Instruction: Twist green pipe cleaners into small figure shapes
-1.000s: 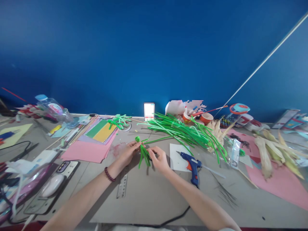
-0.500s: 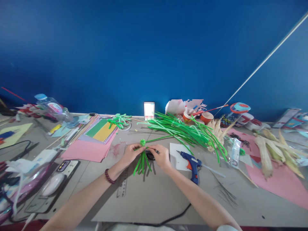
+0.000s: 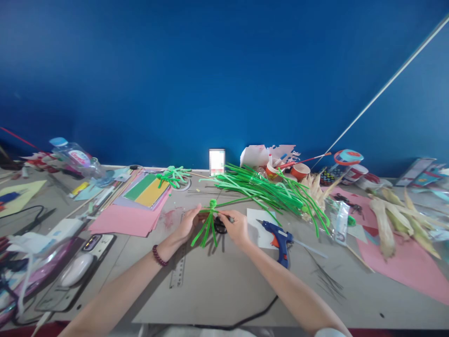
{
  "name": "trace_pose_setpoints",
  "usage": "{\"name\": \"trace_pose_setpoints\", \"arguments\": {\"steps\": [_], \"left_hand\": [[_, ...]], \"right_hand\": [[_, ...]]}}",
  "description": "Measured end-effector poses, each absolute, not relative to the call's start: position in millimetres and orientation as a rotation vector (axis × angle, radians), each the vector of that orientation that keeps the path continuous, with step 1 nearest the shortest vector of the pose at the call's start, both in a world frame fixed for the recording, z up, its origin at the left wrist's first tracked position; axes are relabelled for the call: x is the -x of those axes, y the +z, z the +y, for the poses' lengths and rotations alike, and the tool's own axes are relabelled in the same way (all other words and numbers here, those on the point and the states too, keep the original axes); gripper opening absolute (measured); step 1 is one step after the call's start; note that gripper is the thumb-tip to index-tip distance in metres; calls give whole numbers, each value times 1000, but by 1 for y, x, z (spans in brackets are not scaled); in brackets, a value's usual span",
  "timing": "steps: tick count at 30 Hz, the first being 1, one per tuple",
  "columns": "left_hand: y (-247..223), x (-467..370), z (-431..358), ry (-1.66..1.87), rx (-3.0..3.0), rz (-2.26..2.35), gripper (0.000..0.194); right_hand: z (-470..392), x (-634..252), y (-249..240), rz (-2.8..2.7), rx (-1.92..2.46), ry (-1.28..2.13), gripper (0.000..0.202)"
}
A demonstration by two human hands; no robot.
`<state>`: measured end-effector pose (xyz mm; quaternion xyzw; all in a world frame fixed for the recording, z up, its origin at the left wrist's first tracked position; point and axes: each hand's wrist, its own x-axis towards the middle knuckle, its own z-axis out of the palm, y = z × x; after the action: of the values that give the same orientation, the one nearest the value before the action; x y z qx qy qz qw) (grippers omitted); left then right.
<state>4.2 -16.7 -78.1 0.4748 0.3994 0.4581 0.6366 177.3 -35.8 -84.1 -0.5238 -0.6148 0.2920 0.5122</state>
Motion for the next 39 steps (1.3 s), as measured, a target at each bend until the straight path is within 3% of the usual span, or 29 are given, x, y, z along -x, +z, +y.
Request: {"name": "trace_pose_setpoints", "arguments": {"steps": [3,9,11,15,22,25,27,29,39], "left_hand": [[-82,-6,-16,1056,-1010,908,28],[-87,-8,-19,1022,-882,795,29],[-87,-10,-20,1039,-895,792,29],[-84,-14,-20,1022,-945,792,26],[-71,-6,-24,1407,-1335,1138,32],[-65,-6,-29,1243,-1573,1012,24],[-65,-10,-32,1139,-1620,904,34],[-69,-14,-32,1151,-1504,927,39],[-66,-14,-24,1074,-704,814,27]], "right_hand": [[-38,-176,-83,-1483,1236,694,17],[-38,-171,-86,-1423,1047,986,40],[-36,-169,-86,-1406,1000,1051,38],[-33,-165,-81,-1475,957,897,15],[-39,-172,-73,-1474,1127,554,14],[-42,-173,-73,-1533,1144,459,13],[-44,-171,-71,-1584,1140,458,15],[-46,-169,-70,-1636,1098,475,16],[-43,-167,-70,-1458,1122,538,10]]}}
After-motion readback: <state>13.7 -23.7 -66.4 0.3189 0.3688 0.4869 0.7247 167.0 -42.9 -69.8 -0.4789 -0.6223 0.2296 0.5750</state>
